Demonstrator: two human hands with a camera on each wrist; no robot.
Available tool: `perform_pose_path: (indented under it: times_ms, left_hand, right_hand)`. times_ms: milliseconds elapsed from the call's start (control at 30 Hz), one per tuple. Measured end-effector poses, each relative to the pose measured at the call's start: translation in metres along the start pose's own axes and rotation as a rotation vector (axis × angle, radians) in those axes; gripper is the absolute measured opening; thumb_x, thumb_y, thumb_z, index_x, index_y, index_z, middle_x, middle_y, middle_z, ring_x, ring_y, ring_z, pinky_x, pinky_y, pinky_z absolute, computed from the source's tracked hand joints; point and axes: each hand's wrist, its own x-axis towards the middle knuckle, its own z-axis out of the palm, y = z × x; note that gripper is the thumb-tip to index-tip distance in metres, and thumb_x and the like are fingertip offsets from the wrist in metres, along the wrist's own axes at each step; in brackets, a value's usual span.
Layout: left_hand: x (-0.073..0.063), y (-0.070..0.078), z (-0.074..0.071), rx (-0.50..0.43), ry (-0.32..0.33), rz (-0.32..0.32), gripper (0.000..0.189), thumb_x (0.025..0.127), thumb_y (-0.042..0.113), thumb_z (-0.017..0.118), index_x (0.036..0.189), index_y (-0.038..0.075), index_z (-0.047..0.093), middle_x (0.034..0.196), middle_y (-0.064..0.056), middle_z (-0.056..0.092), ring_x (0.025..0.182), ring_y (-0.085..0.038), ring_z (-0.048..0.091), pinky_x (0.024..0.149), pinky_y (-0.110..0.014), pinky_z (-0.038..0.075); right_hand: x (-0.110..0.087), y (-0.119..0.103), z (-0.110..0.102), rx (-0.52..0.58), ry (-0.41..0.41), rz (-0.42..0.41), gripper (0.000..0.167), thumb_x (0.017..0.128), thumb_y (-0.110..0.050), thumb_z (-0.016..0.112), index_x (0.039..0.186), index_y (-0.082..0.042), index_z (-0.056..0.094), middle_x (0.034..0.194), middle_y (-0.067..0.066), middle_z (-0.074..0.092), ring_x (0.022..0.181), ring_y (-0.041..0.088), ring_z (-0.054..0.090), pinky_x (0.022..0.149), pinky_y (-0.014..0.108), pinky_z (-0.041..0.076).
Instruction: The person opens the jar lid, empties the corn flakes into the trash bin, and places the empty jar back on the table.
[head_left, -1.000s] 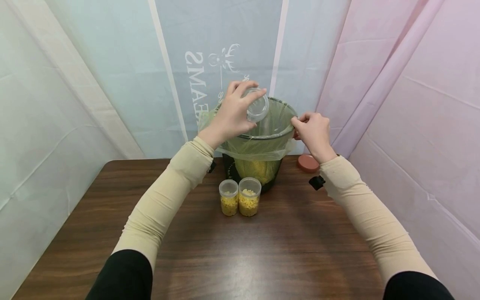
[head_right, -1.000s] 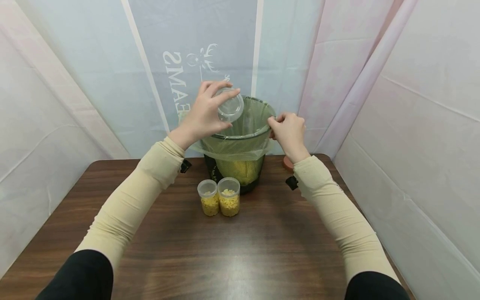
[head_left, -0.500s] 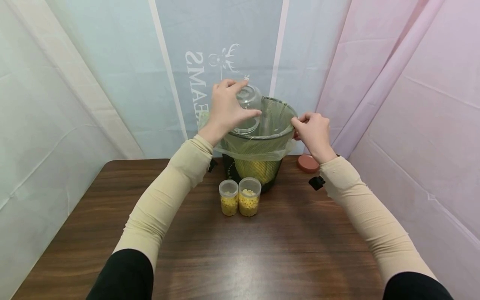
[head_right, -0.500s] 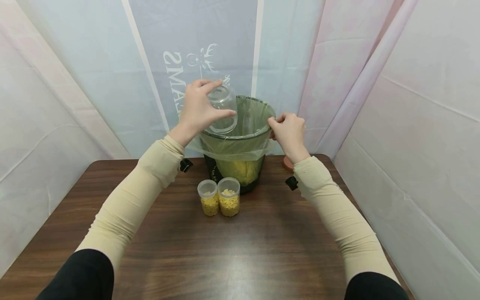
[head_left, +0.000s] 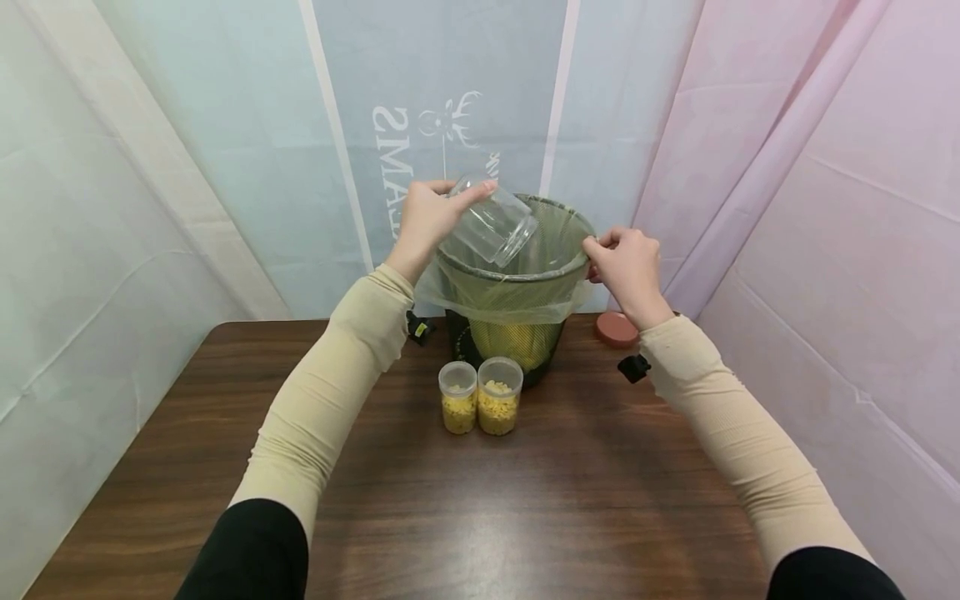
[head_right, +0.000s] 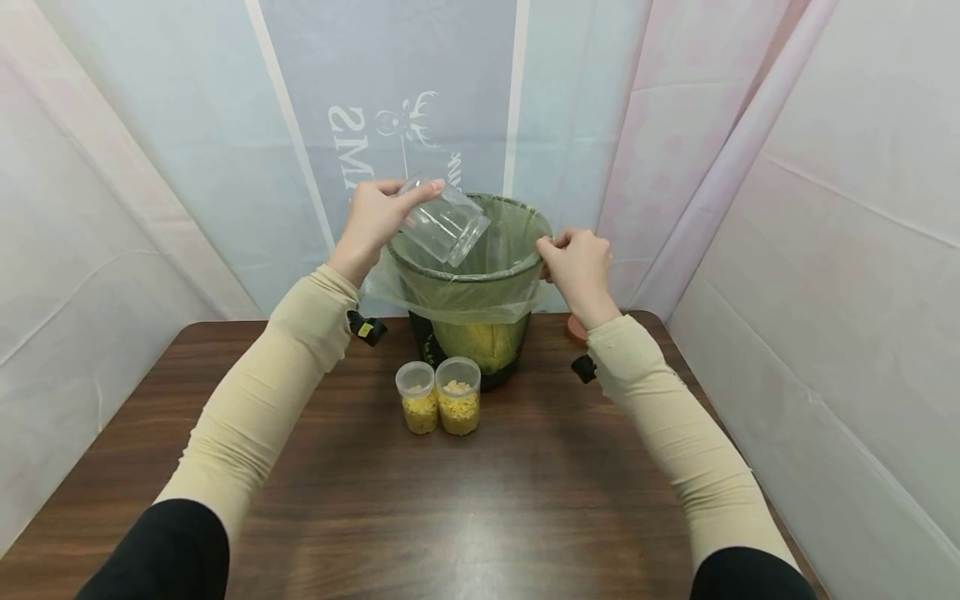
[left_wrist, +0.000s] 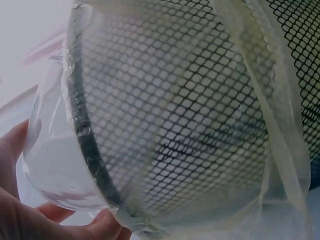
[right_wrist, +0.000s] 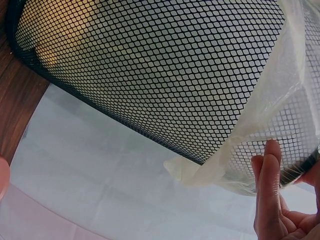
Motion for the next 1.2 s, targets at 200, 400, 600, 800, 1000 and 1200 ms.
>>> perform_pose_path:
  times_ms: [200,400,600,800,1000,1200]
  left_hand:
    - [-0.003,0.002,0.001,0.084,0.037,0.096,0.08,0.061,0.059,0.081,0.128,0.02,0.06,0.109,0.0,0.065,0.075,-0.008,0.052,0.07,-0.024,0.046]
    - [-0.01,0.007,0.005,0.273,0.08,0.283,0.084,0.062,0.054,0.083,0.133,0.019,0.055,0.131,0.002,0.058,0.1,-0.012,0.053,0.093,-0.023,0.042]
    - [-0.014,0.009,0.005,0.348,0.097,0.327,0.088,0.063,0.054,0.082,0.138,0.019,0.049,0.131,-0.005,0.051,0.115,-0.017,0.046,0.096,-0.029,0.04]
    - [-0.013,0.008,0.002,0.258,0.115,0.284,0.096,0.063,0.059,0.08,0.142,0.019,0.043,0.134,-0.008,0.046,0.115,-0.016,0.045,0.096,-0.028,0.041]
    - [-0.013,0.007,0.0,0.174,0.119,0.238,0.088,0.064,0.062,0.077,0.137,0.022,0.05,0.133,-0.007,0.045,0.117,-0.015,0.043,0.096,-0.029,0.041]
    - [-0.02,0.005,0.006,0.365,0.245,0.451,0.085,0.062,0.052,0.083,0.134,0.019,0.053,0.123,-0.008,0.041,0.116,-0.021,0.037,0.097,-0.029,0.036]
  right_hand:
    - [0.001,0.0,-0.001,-0.016,0.007,0.004,0.033,0.089,-0.035,0.053,0.086,-0.007,0.07,0.073,0.01,0.072,0.048,0.005,0.063,0.059,0.024,0.054]
    - [0.004,0.001,0.0,-0.024,0.006,0.006,0.031,0.088,-0.034,0.054,0.085,-0.008,0.07,0.073,0.009,0.072,0.048,0.006,0.063,0.056,0.023,0.054]
    - [0.004,0.0,0.0,-0.019,0.006,0.012,0.032,0.088,-0.034,0.054,0.085,-0.007,0.07,0.073,0.01,0.072,0.047,0.005,0.063,0.056,0.022,0.054]
    - [0.004,0.0,0.0,-0.033,0.005,0.011,0.033,0.089,-0.035,0.053,0.085,-0.007,0.07,0.073,0.009,0.072,0.046,0.003,0.062,0.065,0.029,0.056]
    - [0.005,0.0,0.0,-0.035,0.01,0.002,0.032,0.089,-0.035,0.053,0.085,-0.008,0.07,0.072,0.008,0.072,0.046,0.003,0.062,0.07,0.032,0.056]
    - [0.004,0.0,-0.001,-0.032,-0.003,0.007,0.032,0.089,-0.035,0.053,0.085,-0.008,0.069,0.07,0.007,0.071,0.049,0.007,0.064,0.064,0.027,0.055]
